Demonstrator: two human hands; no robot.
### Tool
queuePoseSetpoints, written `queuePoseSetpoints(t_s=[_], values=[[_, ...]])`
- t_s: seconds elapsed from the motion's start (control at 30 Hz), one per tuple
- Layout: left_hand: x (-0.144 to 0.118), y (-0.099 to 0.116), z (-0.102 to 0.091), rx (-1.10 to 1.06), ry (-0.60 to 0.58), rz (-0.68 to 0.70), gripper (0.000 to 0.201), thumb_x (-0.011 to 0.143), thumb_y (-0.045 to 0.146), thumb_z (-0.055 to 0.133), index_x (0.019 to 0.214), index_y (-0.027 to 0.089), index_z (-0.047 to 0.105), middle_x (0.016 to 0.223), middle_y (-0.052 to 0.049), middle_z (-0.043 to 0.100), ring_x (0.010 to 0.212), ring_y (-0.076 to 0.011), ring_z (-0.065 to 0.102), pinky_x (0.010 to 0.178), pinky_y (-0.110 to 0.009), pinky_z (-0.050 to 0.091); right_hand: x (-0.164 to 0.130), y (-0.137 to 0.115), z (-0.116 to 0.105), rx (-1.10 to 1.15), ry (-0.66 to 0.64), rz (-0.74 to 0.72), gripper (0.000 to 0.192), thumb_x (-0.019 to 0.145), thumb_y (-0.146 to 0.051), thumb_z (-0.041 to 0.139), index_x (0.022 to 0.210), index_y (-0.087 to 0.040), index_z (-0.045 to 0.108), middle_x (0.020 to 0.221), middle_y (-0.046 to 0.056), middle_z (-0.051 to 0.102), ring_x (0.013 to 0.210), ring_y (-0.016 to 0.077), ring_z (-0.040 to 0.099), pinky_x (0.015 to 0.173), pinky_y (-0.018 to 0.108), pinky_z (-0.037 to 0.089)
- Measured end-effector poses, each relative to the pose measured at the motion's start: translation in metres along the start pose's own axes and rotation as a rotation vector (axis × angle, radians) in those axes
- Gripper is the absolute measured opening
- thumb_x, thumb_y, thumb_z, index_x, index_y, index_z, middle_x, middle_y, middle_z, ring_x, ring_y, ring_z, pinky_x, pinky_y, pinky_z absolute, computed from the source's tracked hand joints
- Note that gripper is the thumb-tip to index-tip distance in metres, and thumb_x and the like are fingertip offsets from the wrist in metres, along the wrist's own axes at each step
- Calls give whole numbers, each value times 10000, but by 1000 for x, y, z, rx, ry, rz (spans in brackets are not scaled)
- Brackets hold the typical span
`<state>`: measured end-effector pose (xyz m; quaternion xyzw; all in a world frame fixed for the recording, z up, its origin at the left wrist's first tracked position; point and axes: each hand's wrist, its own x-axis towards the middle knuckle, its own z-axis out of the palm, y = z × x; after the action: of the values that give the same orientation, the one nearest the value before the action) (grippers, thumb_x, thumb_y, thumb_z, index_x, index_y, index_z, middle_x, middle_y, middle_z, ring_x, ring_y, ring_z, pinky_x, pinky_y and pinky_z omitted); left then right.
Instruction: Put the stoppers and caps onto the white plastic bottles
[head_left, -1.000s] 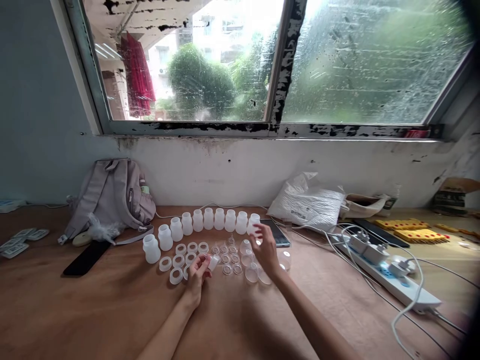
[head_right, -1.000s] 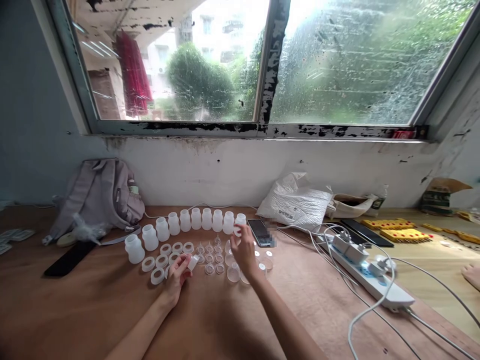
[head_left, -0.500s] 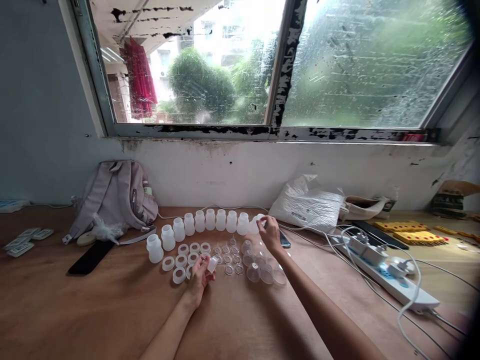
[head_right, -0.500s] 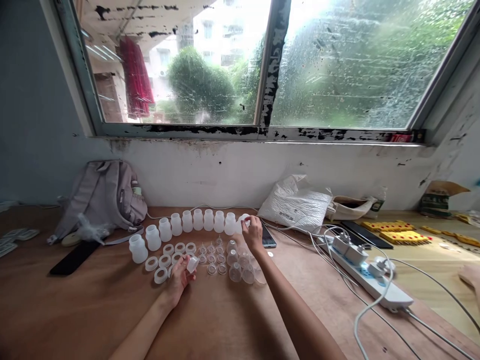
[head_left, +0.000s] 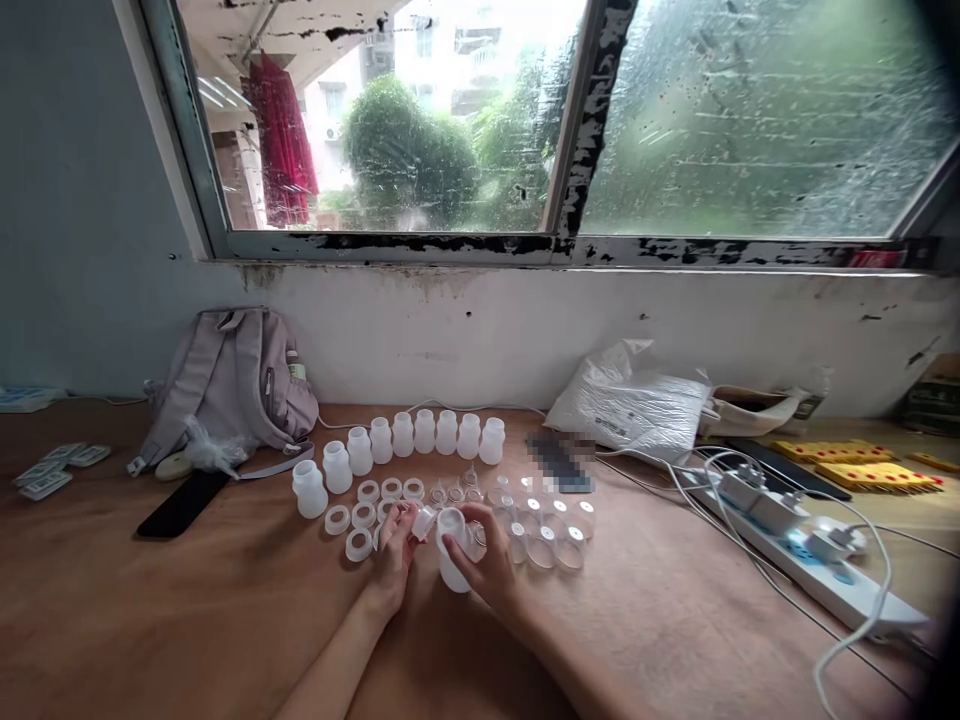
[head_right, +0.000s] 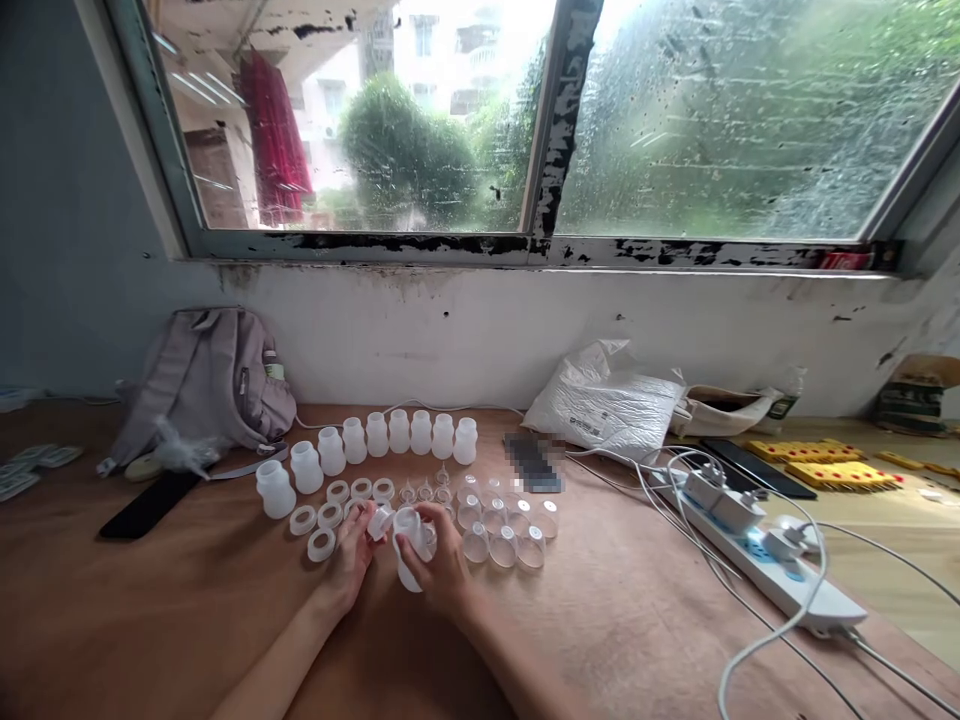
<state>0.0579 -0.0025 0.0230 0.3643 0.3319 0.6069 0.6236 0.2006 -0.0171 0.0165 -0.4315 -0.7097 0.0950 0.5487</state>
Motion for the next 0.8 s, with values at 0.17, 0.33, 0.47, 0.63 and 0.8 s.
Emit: queuePoseSetpoints(t_s=[0.17,0.33,0.47,0.63,0.8], values=[[-5,3,8,-31,-14,-6,236,706,390,591,800,209,472,725,19,519,666,-125,524,614,-234,423,-9,-1,9,98,-129,112,412,749,-249,561,1101,-214,349,977,69,569,874,191,570,757,311,470],[-9,6,11,-51,9,-52,290,673,419,617,803,193,490,722,14,556,638,-115,546,594,-214,415,-15,-7,16,89,-257,104,522,704,-219,601,1157,-218,342,1011,67,568,853,188,578,741,292,478],[-10,8,10,75,10,23,258,675,398,618,776,188,507,794,-6,590,677,-122,552,604,-207,407,-15,-8,16,-21,-278,90,519,703,-205,584,1174,-217,367,1075,92,545,918,213,558,776,321,469],[-8,7,7,187,15,123,204,684,338,621,765,172,535,844,-33,595,793,-156,554,678,-219,412,-12,-7,10,-118,-311,84,510,693,-173,558,1171,-225,387,1064,82,559,916,221,561,765,324,468],[-6,3,4,240,93,146,200,654,329,645,752,168,579,834,-33,618,789,-169,560,660,-225,410,-10,-4,4,-300,-294,67,521,647,-136,550,1146,-236,438,947,69,591,805,228,572,672,320,465]])
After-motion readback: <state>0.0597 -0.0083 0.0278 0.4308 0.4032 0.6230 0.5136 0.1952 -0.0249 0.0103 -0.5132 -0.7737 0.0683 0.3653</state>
